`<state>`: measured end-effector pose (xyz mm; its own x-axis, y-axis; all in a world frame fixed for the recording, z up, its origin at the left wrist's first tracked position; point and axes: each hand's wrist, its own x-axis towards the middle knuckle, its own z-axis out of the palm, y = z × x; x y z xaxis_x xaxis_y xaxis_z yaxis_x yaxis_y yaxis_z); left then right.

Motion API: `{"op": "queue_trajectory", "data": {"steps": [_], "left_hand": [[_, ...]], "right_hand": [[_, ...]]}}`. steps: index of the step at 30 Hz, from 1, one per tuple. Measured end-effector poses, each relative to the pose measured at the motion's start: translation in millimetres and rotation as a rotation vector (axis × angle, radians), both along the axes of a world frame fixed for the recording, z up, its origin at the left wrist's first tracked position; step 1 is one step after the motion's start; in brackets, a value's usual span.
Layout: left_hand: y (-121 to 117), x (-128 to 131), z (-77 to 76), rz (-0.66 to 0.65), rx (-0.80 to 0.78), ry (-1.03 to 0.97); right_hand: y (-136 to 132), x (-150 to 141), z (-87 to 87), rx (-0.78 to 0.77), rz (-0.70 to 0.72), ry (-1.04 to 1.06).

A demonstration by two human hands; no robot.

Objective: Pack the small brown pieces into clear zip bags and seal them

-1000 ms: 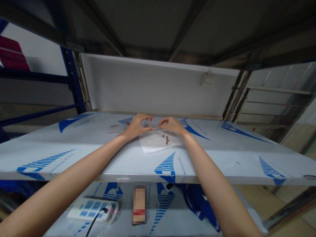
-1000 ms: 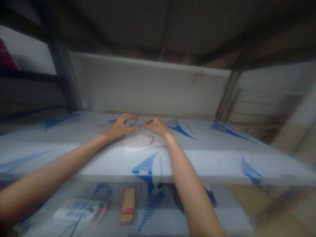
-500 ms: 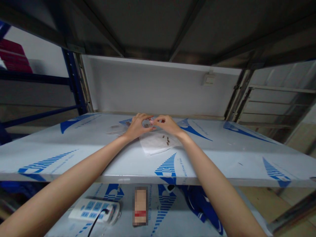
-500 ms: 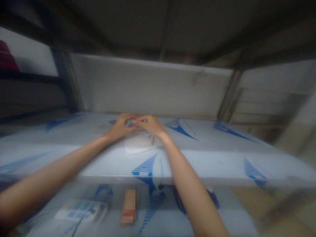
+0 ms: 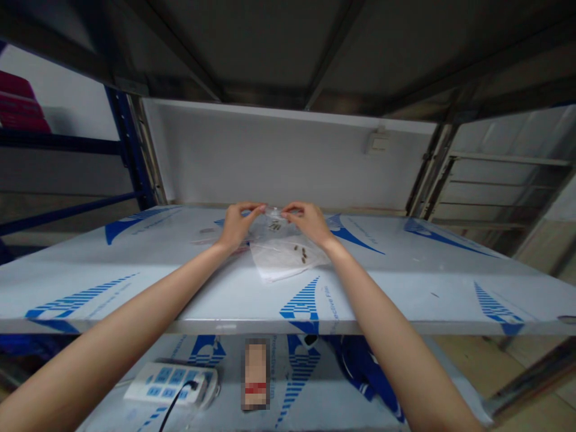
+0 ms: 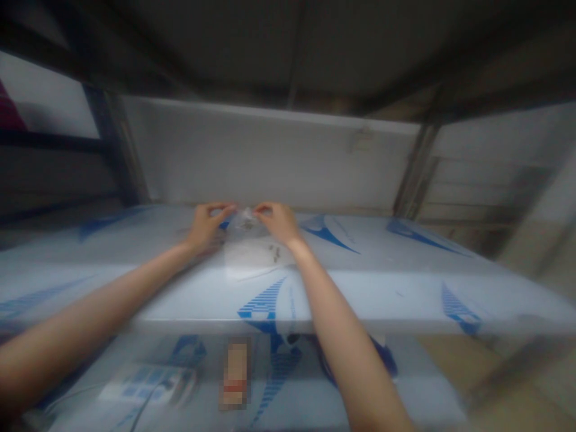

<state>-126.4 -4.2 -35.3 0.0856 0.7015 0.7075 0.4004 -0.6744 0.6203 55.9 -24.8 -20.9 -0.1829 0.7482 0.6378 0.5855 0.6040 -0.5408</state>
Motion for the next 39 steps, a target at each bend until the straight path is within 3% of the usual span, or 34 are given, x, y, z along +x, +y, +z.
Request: {"op": "queue_trajectory", "data": {"steps": [5, 21, 27, 39], "left_hand": [[0, 0, 1.8, -0.002, -0.074, -0.034], [6, 1, -2.9, 0.014, 0.065, 0.144], [3, 3, -3.4, -0.163, 0.004, 0.158], [1, 0, 2.6, -0.177, 0.055, 0.171]], "right_hand": [[2, 1, -0.7, 0.015, 0.027, 0.136], [5, 1, 1.0, -0.034, 0.07, 0.255], [4, 1, -3.0, -0.034, 0.128, 0.206], [8, 1, -9.1, -0.062, 0.107, 0.136]]}}
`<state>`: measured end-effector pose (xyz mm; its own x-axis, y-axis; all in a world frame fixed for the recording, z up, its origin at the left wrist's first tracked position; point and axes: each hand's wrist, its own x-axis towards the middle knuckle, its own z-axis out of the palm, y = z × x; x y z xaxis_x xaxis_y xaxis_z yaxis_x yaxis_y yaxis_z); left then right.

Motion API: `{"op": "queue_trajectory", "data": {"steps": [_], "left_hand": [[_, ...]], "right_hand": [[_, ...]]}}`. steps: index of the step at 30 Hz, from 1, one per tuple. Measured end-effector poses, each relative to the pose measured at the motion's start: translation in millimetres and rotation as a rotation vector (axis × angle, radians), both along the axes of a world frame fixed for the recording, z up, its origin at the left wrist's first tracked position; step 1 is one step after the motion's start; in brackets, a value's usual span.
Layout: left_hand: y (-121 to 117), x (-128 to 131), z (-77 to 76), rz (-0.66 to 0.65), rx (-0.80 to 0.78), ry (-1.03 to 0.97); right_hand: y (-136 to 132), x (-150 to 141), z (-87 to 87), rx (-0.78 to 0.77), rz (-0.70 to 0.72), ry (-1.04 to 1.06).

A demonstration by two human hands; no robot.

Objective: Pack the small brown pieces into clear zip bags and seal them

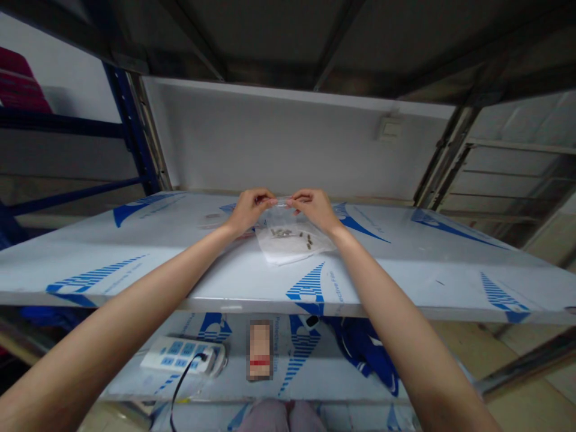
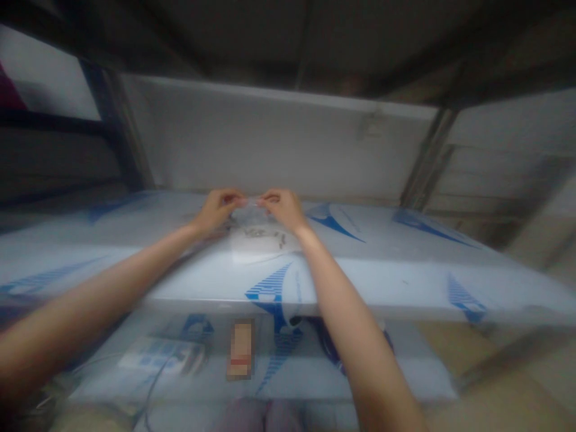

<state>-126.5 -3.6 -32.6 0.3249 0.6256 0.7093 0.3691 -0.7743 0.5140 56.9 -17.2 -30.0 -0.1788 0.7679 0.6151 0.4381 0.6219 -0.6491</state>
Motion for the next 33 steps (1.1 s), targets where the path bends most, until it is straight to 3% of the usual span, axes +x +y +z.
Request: {"op": "queue_trajectory", "data": {"steps": [6, 17, 33], "left_hand": [[0.6, 3.4, -0.5, -0.049, 0.036, 0.01], [8.1, 1.1, -7.9, -0.002, 0.027, 0.051], [2.2, 1.0, 1.5, 0.047, -0.021, 0.044]], "right_hand": [[-0.9, -1.6, 0.2, 0.019, -0.005, -0.03], [4.6, 0.8, -6.5, 0.022, 0.013, -0.134], [0.0, -0.1, -0.8, 0.096, -0.034, -0.102]]}}
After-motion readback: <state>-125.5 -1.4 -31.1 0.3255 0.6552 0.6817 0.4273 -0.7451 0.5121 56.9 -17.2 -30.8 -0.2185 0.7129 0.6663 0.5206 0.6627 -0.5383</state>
